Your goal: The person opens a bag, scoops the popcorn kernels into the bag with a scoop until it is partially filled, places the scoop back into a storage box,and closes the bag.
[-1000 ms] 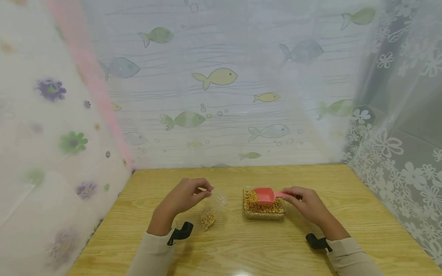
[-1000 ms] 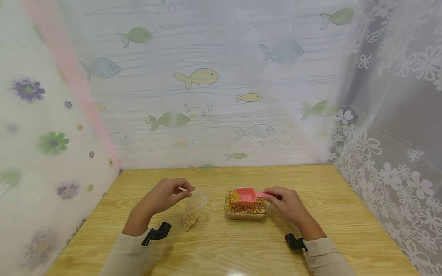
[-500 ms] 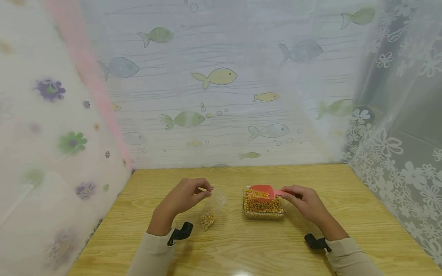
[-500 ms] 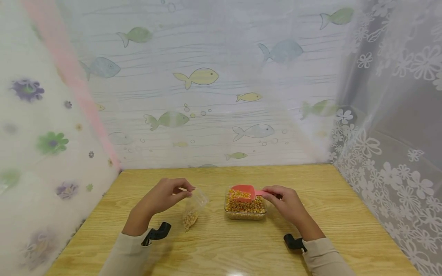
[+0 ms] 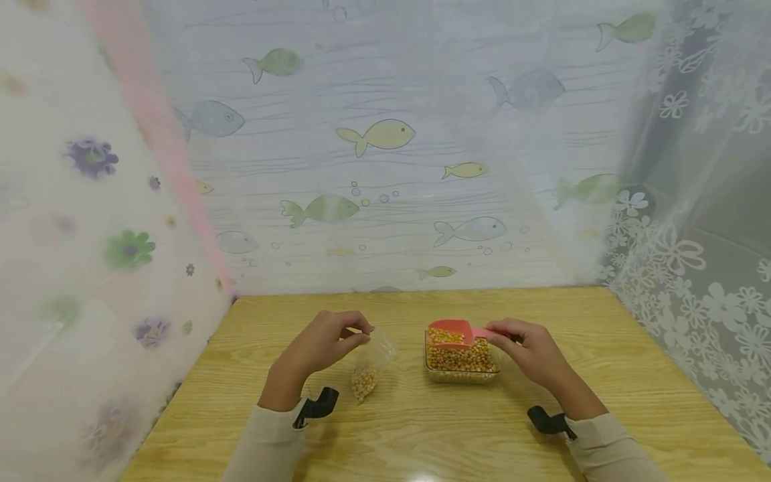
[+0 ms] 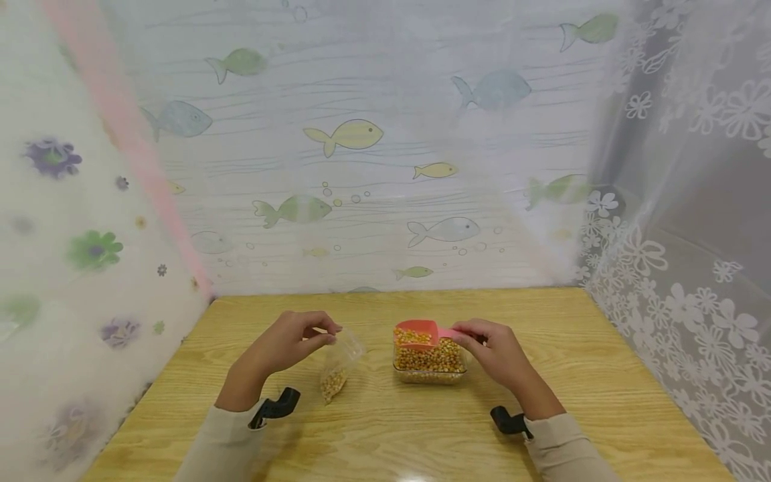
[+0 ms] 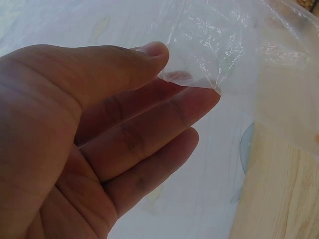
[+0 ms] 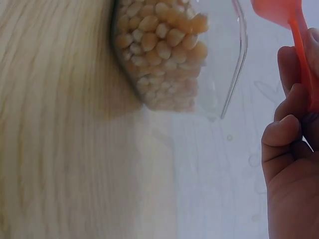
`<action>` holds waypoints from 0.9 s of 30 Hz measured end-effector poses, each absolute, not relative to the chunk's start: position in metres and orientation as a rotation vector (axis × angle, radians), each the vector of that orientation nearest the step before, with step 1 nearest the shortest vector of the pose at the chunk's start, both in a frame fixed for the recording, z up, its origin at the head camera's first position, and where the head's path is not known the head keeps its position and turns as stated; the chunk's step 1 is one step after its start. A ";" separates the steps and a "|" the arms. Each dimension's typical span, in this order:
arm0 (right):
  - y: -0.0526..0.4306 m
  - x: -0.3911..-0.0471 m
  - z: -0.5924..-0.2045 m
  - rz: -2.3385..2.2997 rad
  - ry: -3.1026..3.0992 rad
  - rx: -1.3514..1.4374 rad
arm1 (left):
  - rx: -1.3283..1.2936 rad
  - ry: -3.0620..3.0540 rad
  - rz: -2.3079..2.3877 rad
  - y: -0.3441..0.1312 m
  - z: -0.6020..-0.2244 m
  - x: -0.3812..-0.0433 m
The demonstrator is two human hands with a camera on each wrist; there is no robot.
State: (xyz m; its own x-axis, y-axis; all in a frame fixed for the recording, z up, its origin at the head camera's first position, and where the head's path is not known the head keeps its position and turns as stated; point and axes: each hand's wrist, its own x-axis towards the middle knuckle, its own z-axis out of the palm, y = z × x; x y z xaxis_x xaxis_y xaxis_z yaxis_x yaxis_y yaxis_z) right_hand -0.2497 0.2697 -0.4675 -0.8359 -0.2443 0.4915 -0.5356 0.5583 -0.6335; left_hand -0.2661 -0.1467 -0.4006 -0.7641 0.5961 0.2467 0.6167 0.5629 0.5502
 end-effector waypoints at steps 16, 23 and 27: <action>0.242 -0.263 -0.448 1.151 -2.358 0.830 | -1.067 -2.744 -0.999 -0.145 -0.403 -0.268; 0.227 -0.270 -0.444 1.114 -2.362 0.914 | -1.073 -2.747 -1.017 -0.144 -0.402 -0.267; 0.220 -0.272 -0.441 1.095 -2.366 0.939 | -1.060 -2.754 -1.008 -0.144 -0.403 -0.267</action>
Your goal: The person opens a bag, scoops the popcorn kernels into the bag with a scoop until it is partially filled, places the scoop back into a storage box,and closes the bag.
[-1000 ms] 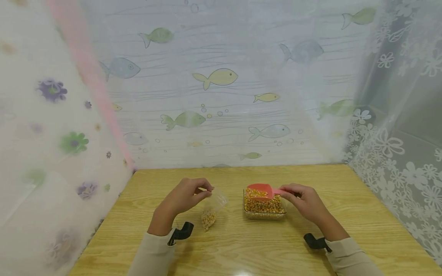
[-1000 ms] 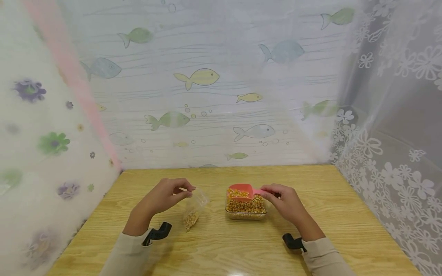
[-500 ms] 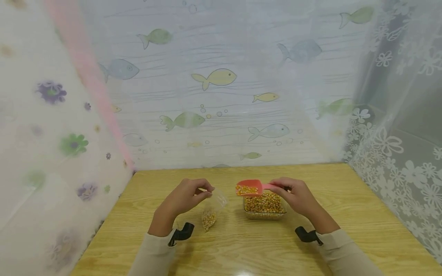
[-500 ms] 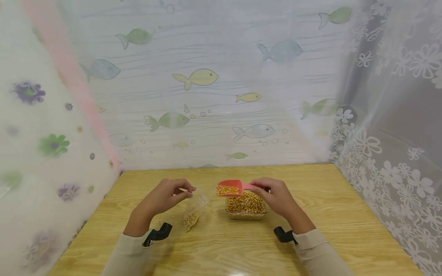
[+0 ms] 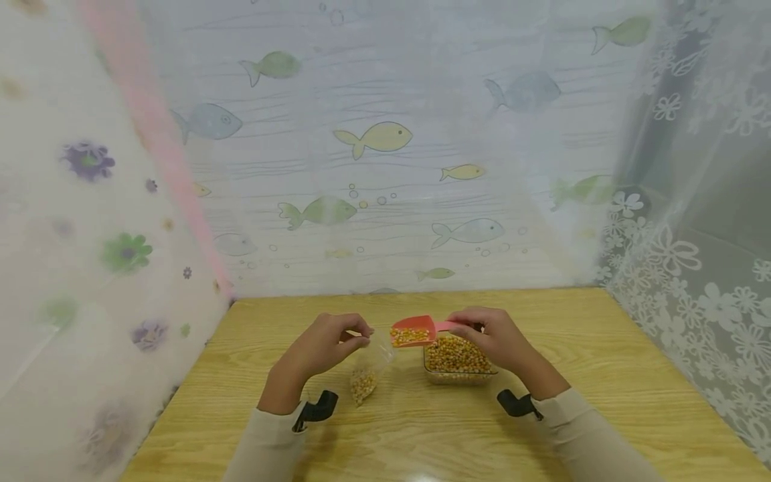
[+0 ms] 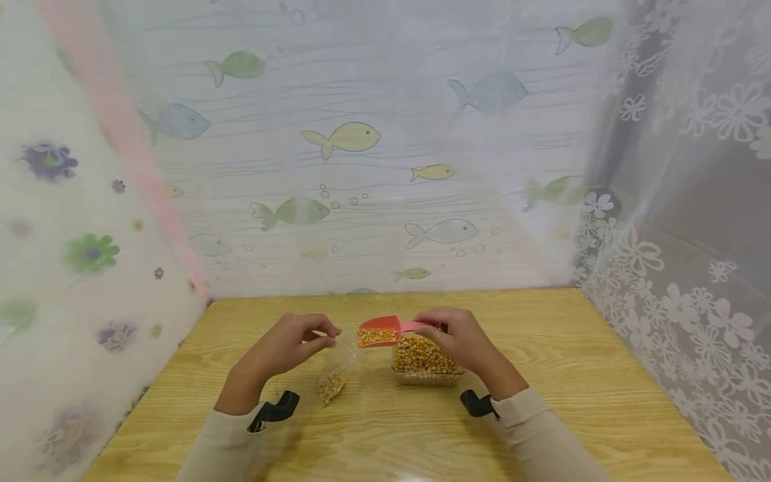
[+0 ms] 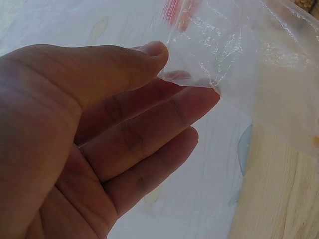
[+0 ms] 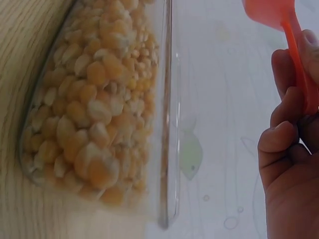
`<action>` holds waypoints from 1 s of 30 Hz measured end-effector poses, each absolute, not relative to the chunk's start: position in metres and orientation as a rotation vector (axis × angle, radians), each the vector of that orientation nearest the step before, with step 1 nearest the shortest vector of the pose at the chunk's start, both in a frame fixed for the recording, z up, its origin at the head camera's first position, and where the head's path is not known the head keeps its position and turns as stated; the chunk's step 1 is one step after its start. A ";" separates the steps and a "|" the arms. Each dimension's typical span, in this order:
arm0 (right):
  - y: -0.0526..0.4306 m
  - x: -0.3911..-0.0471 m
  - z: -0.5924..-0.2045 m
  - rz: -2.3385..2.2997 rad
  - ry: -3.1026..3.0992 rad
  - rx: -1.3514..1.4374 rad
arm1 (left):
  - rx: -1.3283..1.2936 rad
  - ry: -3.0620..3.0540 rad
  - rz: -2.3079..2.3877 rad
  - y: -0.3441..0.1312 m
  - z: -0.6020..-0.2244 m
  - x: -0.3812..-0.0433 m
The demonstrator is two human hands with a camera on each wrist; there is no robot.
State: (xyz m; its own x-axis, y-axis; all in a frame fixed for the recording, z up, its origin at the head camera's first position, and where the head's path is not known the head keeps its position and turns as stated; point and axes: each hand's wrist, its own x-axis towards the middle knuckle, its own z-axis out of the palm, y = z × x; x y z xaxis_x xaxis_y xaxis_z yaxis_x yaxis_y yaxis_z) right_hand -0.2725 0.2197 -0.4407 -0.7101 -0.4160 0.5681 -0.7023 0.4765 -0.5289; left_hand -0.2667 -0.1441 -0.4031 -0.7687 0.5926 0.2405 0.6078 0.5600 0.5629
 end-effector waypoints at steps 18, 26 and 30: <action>0.191 -0.275 -0.416 0.862 -2.405 1.122 | -1.069 -2.752 -0.976 -0.143 -0.403 -0.265; 0.182 -0.275 -0.396 0.718 -2.391 1.257 | -1.070 -2.750 -0.964 -0.143 -0.404 -0.266; 0.178 -0.275 -0.383 0.619 -2.418 1.284 | -1.067 -2.746 -0.962 -0.143 -0.404 -0.267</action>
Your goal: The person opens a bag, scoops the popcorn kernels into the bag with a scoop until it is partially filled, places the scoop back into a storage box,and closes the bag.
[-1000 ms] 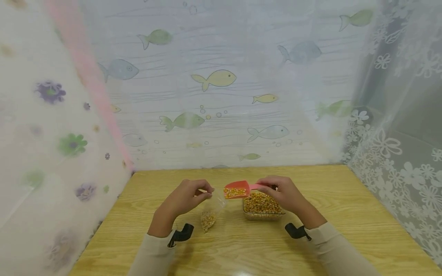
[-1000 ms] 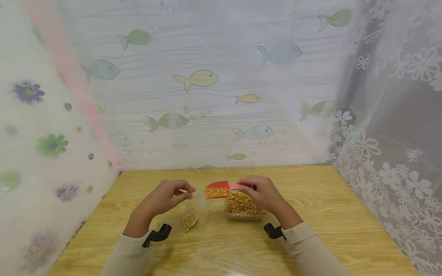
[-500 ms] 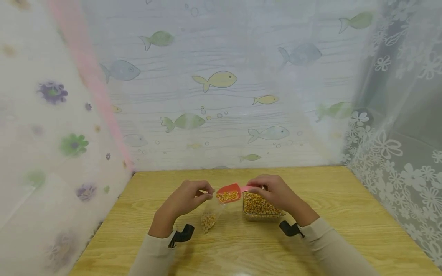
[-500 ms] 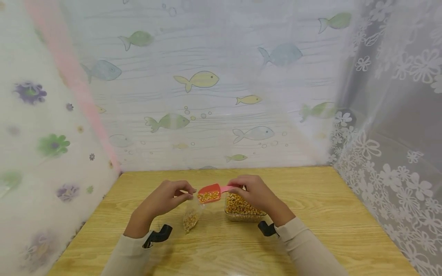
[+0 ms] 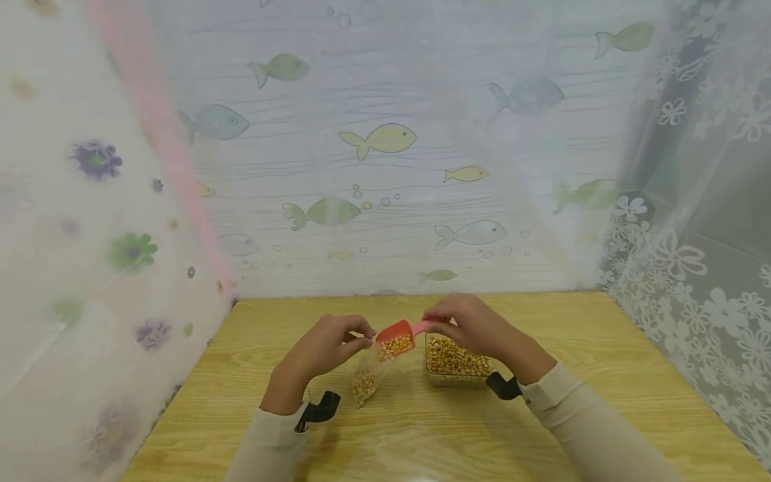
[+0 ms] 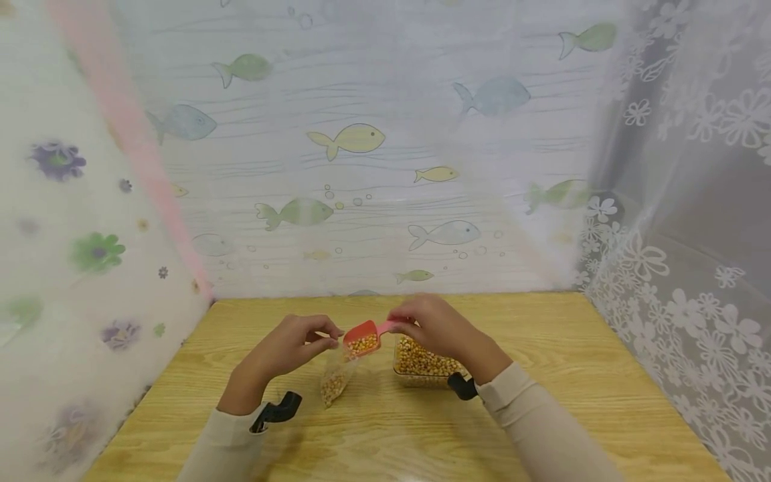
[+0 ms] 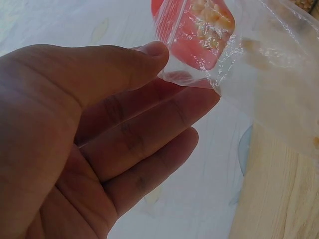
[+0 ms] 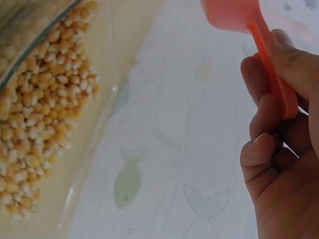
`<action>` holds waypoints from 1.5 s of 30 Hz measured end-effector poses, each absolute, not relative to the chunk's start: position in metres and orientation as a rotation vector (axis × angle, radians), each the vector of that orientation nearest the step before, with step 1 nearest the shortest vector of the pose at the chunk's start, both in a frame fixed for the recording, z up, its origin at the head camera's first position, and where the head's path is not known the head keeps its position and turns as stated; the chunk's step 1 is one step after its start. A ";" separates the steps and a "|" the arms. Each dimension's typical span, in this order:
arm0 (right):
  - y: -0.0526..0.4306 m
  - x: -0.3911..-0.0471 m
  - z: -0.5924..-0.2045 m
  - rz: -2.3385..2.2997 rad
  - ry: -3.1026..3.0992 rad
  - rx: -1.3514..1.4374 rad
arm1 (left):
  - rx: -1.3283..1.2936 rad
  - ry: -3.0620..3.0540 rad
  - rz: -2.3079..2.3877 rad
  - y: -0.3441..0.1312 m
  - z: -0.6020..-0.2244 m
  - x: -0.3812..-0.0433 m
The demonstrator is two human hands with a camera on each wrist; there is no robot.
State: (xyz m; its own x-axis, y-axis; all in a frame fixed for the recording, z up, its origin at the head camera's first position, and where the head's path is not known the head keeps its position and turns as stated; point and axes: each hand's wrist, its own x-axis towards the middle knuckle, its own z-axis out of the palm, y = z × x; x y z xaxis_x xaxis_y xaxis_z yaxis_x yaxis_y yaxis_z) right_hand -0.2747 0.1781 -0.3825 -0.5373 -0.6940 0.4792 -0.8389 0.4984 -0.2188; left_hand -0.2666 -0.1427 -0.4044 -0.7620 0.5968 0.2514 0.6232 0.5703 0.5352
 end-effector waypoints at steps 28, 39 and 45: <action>0.146 -0.261 -0.316 0.182 -2.521 1.339 | -1.075 -2.727 -0.981 -0.142 -0.400 -0.265; 0.166 -0.264 -0.329 0.343 -2.521 1.292 | -1.053 -2.753 -0.961 -0.142 -0.400 -0.264; 0.187 -0.259 -0.344 0.552 -2.492 1.193 | -1.067 -2.750 -0.964 -0.142 -0.400 -0.265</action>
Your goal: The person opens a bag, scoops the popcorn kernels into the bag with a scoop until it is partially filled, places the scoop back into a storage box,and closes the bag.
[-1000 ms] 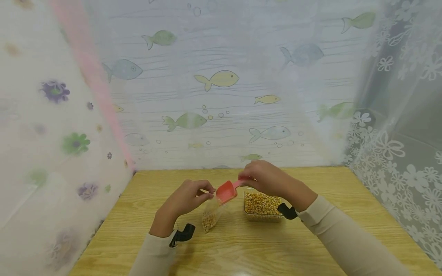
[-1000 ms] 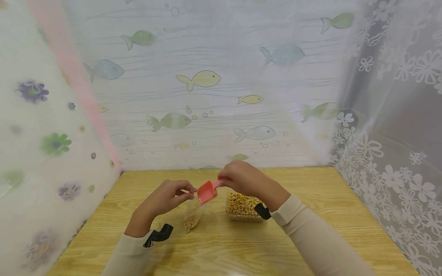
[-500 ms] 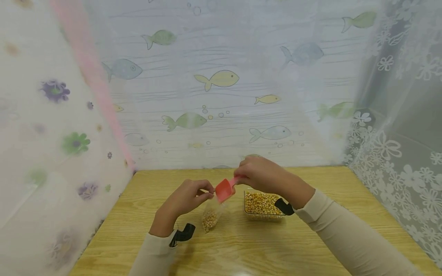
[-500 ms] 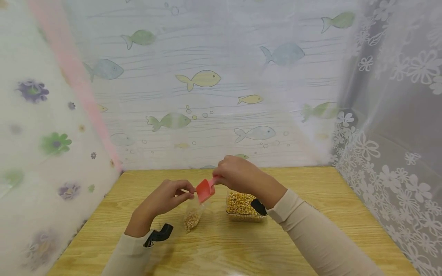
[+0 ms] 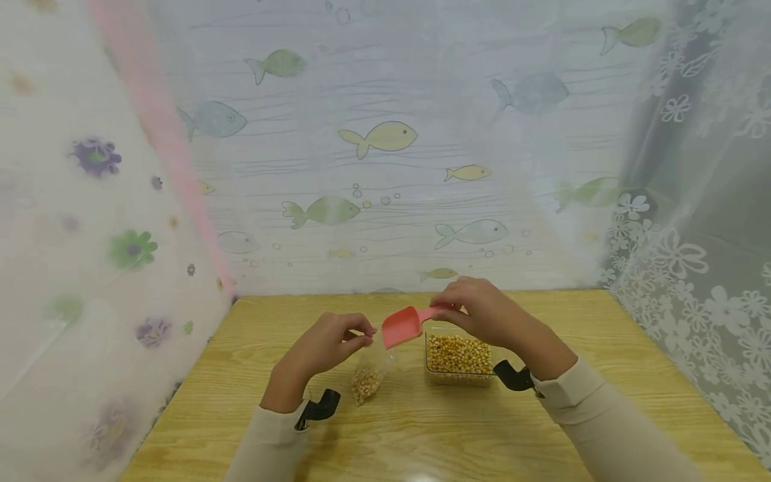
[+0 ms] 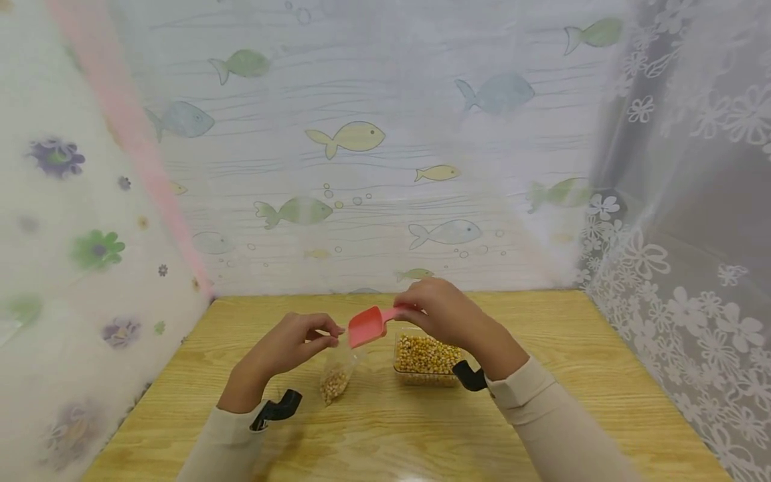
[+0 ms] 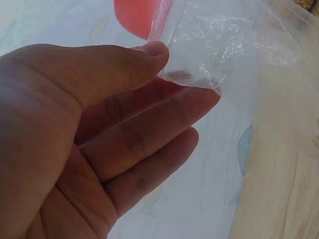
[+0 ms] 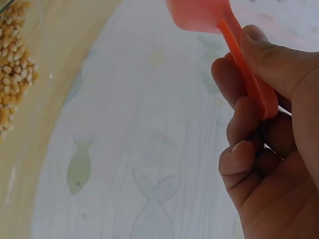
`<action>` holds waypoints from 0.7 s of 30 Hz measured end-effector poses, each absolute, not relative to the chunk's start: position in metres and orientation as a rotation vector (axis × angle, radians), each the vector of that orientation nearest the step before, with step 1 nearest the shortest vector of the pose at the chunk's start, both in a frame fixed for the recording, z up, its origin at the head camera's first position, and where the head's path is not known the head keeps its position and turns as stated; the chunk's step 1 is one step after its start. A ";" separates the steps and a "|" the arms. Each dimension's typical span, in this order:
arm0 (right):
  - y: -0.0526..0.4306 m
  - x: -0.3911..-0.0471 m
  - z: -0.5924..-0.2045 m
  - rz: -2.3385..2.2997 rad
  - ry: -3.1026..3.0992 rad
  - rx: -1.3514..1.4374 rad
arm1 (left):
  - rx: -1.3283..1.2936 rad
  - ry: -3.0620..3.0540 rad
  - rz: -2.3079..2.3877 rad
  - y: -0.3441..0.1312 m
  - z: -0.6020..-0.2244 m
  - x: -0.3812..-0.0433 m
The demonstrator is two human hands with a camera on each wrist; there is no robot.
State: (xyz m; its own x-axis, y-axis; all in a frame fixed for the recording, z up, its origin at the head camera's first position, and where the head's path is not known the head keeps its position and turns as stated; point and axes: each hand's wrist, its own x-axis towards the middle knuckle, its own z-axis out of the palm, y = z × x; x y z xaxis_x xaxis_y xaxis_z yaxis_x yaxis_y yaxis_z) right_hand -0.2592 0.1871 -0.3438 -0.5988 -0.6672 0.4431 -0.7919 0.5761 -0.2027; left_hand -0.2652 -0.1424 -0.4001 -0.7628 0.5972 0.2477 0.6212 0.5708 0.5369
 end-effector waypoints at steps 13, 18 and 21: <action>0.237 -0.242 -0.383 0.681 -2.297 1.024 | -1.076 -2.769 -0.989 -0.143 -0.400 -0.267; 0.256 -0.238 -0.396 0.679 -2.276 0.947 | -1.084 -2.761 -0.978 -0.143 -0.401 -0.268; 0.265 -0.236 -0.403 0.669 -2.298 0.925 | -1.085 -2.758 -0.969 -0.144 -0.402 -0.268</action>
State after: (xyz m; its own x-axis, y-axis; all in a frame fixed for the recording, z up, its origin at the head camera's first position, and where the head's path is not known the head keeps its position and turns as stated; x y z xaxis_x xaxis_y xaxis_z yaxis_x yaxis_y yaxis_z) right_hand -0.2364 0.2651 -0.4029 -0.5998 -0.4515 0.6606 -0.7355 0.6362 -0.2330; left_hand -0.2683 -0.1437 -0.4022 -0.7576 0.6080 0.2374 0.6229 0.5648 0.5413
